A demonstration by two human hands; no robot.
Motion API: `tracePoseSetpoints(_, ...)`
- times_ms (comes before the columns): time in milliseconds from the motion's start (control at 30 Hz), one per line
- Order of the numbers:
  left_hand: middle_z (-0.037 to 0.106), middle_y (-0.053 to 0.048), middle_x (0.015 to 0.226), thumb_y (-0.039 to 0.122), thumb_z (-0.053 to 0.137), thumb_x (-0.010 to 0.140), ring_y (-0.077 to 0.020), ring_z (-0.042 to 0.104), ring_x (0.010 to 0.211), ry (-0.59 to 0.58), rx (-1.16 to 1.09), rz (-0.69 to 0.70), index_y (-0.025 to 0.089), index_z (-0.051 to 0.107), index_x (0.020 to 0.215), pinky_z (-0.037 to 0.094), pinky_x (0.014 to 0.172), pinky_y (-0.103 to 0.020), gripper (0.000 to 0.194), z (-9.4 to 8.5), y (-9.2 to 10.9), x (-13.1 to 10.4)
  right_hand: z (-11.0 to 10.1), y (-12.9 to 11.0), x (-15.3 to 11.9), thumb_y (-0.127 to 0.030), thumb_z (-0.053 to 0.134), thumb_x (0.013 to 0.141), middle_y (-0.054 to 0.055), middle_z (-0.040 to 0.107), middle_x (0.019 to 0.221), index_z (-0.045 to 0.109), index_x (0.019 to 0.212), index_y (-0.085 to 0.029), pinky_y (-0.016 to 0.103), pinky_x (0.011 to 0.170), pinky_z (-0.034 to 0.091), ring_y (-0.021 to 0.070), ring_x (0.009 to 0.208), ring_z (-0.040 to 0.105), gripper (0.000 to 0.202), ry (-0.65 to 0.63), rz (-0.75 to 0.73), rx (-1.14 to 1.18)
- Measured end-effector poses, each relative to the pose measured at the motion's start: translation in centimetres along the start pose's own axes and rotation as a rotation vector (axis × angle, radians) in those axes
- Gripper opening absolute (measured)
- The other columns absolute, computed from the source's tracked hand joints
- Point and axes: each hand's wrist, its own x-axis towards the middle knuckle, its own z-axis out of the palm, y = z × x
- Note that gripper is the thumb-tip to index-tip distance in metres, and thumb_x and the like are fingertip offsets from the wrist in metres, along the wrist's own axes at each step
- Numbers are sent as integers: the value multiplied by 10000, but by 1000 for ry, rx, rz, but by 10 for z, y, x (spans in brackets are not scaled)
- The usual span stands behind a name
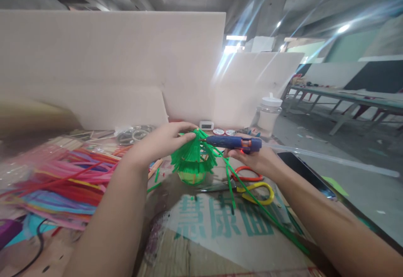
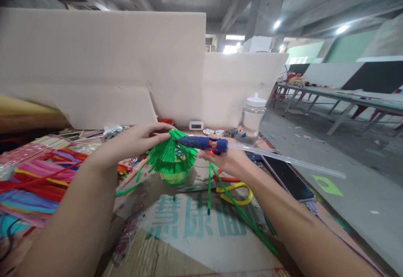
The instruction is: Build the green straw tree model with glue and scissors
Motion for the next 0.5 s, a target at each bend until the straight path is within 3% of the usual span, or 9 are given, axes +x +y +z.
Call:
tracePoseSetpoints(267,749,-13,989,452,467,889,-238,677,948,-1,-3,4,290,700,1140,516,845,-318,378,-2,2,-1,4,3,0,-465,652,722,-3,628,661,606,754,-221,274,539,423,166,595,544,250,79,2,-45)
tracePoseSetpoints(500,747,-9,966,453,463,898,-237,672,953,-5,2,11,287,696,1138,510,862,-319,374,-1,2,0,8,1,-2,-481,666,704,20,628,699,592,757,-230,296,582,429,195,668,564,267,89,53,-33)
